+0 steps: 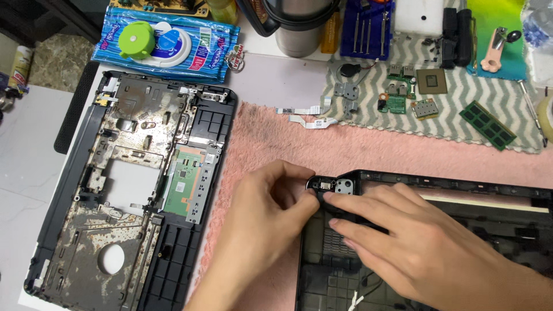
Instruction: The person assembles internal components of a disassembled electronic device, likely a laptop. They connect ribbon cables and wires to the chassis, position metal brackets, and route cables along the frame. The workspace contains tools, circuit boards, and other parts.
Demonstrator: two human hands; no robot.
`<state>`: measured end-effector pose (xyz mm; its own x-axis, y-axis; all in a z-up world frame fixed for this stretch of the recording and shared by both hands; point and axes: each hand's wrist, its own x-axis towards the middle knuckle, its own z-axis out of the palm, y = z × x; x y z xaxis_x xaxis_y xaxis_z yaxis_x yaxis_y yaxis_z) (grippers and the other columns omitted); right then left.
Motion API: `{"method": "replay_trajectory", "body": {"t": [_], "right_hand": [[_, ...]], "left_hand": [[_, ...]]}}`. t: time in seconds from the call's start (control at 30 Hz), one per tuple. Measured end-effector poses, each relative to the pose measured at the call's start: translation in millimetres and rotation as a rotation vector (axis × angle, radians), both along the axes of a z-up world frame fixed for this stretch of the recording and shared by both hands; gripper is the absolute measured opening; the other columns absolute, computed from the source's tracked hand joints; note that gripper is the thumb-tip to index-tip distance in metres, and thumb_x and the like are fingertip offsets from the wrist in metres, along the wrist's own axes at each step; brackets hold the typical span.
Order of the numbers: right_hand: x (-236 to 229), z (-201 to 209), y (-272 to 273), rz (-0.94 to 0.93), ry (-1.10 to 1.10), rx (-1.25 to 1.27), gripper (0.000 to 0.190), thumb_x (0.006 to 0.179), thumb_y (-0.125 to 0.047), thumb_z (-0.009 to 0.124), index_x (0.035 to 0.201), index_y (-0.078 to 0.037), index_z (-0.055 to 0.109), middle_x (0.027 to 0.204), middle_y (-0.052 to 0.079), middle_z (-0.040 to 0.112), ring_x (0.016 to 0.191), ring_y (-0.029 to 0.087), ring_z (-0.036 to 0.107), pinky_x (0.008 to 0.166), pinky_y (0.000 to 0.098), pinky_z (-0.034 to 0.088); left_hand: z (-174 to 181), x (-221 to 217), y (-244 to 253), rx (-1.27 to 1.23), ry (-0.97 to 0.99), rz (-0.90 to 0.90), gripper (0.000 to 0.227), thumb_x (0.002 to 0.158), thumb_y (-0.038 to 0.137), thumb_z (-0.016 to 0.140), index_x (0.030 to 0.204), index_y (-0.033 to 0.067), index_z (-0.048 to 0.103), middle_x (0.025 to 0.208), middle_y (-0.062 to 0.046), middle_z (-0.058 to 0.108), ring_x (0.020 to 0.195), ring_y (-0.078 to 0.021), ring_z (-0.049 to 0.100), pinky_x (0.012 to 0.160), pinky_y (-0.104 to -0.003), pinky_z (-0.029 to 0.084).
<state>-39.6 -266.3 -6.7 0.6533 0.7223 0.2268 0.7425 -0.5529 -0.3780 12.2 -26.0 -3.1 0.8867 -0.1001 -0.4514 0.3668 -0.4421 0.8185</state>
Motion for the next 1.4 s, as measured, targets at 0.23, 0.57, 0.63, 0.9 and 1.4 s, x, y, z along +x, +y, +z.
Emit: {"method": "replay_trajectory", "body": {"t": [0.23,0.57,0.63,0.9,1.4], "right_hand": [[6,7,4,0.014,0.093,-0.011,0.018,0.107,-0.012,0.068,0.121,-0.003,0.077,0.156,0.019,0.070,0.102,0.034,0.063,0.087,0.0500,0.052],[-16,8,-43,-0.230,0.220,-0.050,0.028,0.100,-0.035,0.081,0.125,-0.024,0.087,0.132,-0.004,0.079,0.110,0.013,0.084,0.094,0.0402,0.065],[-20,5,-49,-0.253,0.237,-0.102,0.028,0.100,-0.037,0.082,0.126,-0.028,0.087,0.128,-0.007,0.079,0.098,0.010,0.085,0.083,0.0398,0.067],[-20,8,-44,-0.037,-0.057,-0.166,0.017,0.105,-0.015,0.076,0.117,-0.004,0.080,0.117,0.007,0.080,0.109,0.029,0.075,0.085,0.0489,0.066],[-17,12,-38,-0.372,0.065,0.019,0.024,0.098,-0.023,0.083,0.121,-0.016,0.087,0.112,-0.001,0.087,0.099,0.017,0.081,0.091,0.0384,0.061]], "left_hand": [[0,8,2,-0.045,0.117,-0.006,0.032,0.087,0.009,0.086,0.118,0.0119,0.094,0.074,0.003,0.077,0.063,-0.0053,0.060,0.061,-0.023,0.050],[-1,-2,9,-0.031,-0.095,-0.086,0.030,0.093,0.016,0.085,0.121,0.0191,0.095,0.071,0.007,0.074,0.063,-0.0038,0.062,0.060,-0.024,0.052],[-4,-4,11,-0.024,-0.152,-0.094,0.030,0.093,0.016,0.084,0.121,0.0194,0.094,0.075,0.008,0.079,0.064,-0.0039,0.064,0.061,-0.023,0.054],[-4,-8,14,-0.059,-0.233,-0.165,0.032,0.094,0.019,0.091,0.126,0.0187,0.089,0.083,0.007,0.075,0.070,-0.0064,0.067,0.066,-0.024,0.058],[-14,-24,8,0.048,-0.772,-0.412,0.037,0.096,0.022,0.090,0.129,0.0157,0.074,0.151,-0.013,0.067,0.142,-0.0357,0.063,0.121,-0.051,0.047]]}}
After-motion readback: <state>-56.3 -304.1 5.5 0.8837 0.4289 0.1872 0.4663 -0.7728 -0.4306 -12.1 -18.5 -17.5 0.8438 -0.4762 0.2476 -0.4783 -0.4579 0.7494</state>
